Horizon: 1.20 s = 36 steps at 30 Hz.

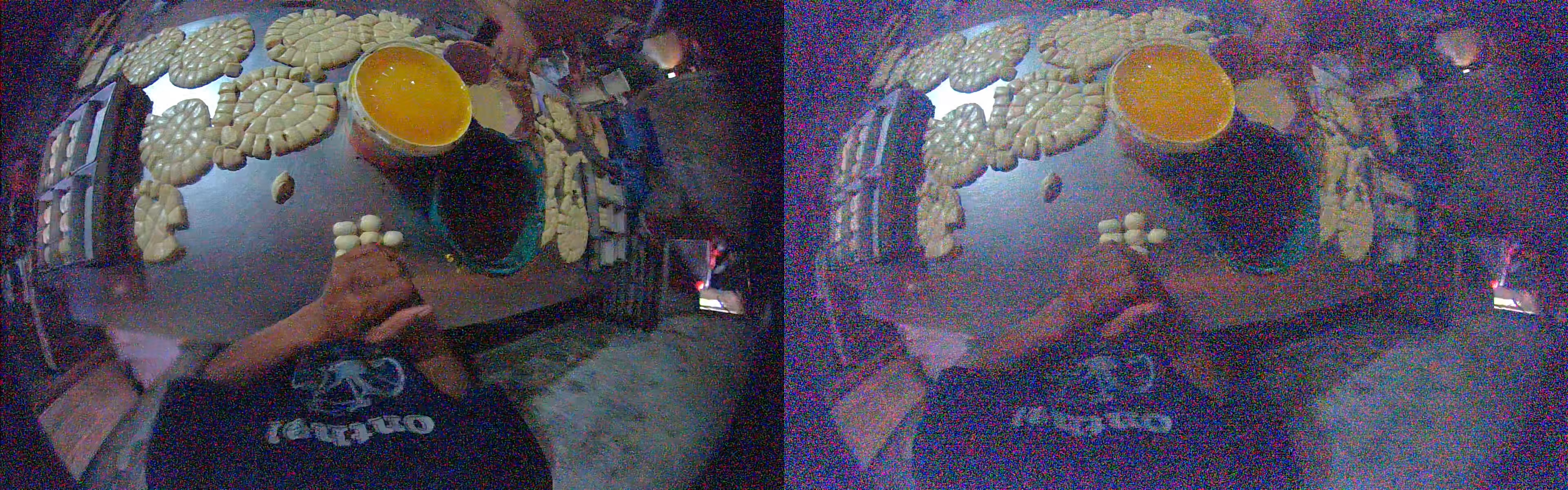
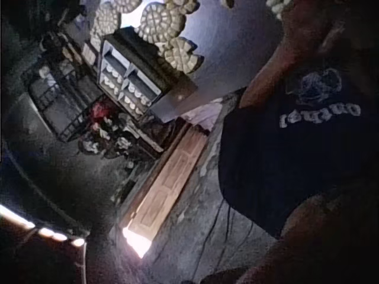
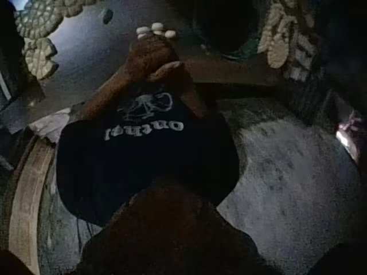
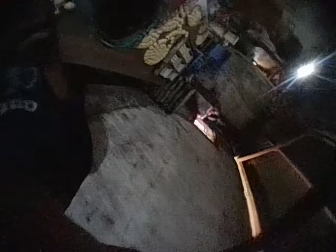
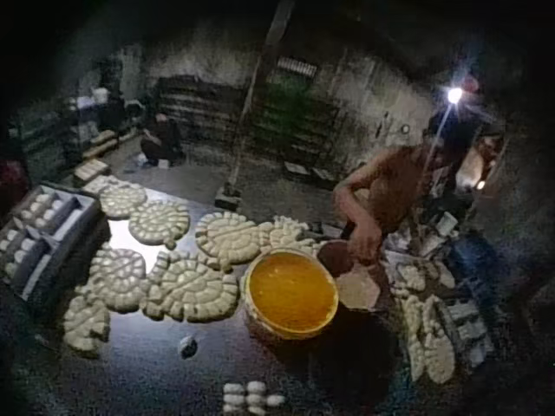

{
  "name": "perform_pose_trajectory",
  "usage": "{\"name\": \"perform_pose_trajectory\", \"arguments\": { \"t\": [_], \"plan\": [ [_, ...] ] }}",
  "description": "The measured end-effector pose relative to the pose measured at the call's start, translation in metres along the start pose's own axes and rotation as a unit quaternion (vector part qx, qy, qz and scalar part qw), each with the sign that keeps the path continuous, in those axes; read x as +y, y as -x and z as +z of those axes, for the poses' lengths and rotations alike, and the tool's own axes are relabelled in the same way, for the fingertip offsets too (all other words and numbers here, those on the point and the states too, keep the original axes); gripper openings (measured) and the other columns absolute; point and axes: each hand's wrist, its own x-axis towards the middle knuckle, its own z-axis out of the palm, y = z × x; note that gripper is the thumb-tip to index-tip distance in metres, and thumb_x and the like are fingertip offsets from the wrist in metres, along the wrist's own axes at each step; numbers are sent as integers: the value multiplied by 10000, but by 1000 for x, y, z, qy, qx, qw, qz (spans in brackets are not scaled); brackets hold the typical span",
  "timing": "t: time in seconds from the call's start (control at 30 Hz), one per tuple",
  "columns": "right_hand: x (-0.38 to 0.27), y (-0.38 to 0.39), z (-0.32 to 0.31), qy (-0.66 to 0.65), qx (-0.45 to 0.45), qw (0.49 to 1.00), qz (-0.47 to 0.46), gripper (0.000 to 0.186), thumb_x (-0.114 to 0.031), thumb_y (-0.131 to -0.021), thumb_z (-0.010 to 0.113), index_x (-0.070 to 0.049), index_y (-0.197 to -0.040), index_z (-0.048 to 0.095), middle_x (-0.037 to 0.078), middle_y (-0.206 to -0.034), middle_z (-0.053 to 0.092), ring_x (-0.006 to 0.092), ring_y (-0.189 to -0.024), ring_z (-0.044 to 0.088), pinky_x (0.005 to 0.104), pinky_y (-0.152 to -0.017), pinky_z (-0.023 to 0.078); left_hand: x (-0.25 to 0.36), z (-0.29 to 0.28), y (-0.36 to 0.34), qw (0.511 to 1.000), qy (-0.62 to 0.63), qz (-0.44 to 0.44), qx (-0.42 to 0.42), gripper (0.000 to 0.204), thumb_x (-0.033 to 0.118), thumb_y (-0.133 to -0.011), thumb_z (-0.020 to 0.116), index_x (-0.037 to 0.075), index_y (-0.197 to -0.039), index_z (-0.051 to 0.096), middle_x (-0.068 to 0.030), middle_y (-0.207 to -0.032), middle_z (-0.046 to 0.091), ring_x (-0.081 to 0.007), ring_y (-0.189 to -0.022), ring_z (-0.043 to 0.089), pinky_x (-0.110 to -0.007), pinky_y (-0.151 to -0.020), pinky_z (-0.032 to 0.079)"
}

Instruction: The person shapes pieces of dough by hand, dipping some into a container of liquid and placing them into metal baking pans on a table.

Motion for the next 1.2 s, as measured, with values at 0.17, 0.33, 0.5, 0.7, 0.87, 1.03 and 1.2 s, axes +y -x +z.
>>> {"name": "perform_pose_trajectory", "arguments": {
  "t": [0.17, 0.33, 0.5, 0.7, 0.87, 1.03, 1.2],
  "plan": [
    [-11, 29, -35, -13, -1, 999, 51, 361, -233, -938, 580, -115, -1279, 593, 141, -1248, 620, 310, -1103, 627, 395, -965, 501, 11, -15, -34, 934, 318, -161, -8, 381, 370, -855, 659, 65, -1075, 600, -143, -1094, 603, -317, -1066, 578, -422, -929, 445],
    [-65, -22, -102, 75, 35, 997, -6, 361, -225, -935, 583, -123, -1281, 595, 138, -1258, 620, 311, -1104, 629, 388, -962, 502, -23, -22, -17, 846, 396, -351, 66, 289, 248, -943, 606, 42, -1144, 583, -84, -1173, 606, -217, -1108, 566, -362, -964, 436],
    [-130, -137, -173, 377, -63, 913, -143, 362, -216, -932, 587, -131, -1284, 596, 134, -1267, 620, 311, -1105, 631, 380, -960, 503, -54, -22, 47, 774, 373, -468, 205, 215, 200, -952, 604, 37, -1092, 611, -88, -1097, 646, -200, -1058, 593, -345, -950, 451],
    [-156, -209, -183, 641, -251, 660, -301, 371, -159, -936, 505, -275, -1275, 602, 44, -1293, 617, 270, -1103, 641, 345, -948, 515, -72, -47, 77, 766, 309, -527, 199, 174, 172, -947, 609, 40, -1057, 638, -89, -1068, 665, -198, -1040, 606, -347, -947, 461],
    [-158, -232, -166, 668, -327, 610, -273, 333, -164, -929, 509, -256, -1218, 648, 31, -1247, 647, 248, -1073, 655, 333, -931, 519, -72, -41, 87, 759, 275, -542, 233, 166, 170, -948, 605, 33, -1035, 642, -85, -1030, 675, -201, -1001, 623, -343, -932, 471],
    [-156, -246, -148, 694, -354, 571, -260, 282, -184, -876, 552, -175, -1131, 674, 70, -1134, 675, 257, -1017, 667, 360, -894, 522, -65, -51, 77, 801, 208, -531, 183, 142, 160, -948, 599, 38, -1012, 636, -83, -1003, 679, -194, -961, 631, -333, -901, 477],
    [-165, -257, -134, 724, -367, 548, -202, 268, -205, -824, 594, -94, -1044, 701, 109, -1020, 703, 265, -962, 679, 387, -857, 524, -67, -54, 70, 802, 236, -517, 185, 129, 154, -955, 585, 45, -1004, 632, -76, -997, 678, -186, -963, 628, -328, -891, 479]
  ]
}}
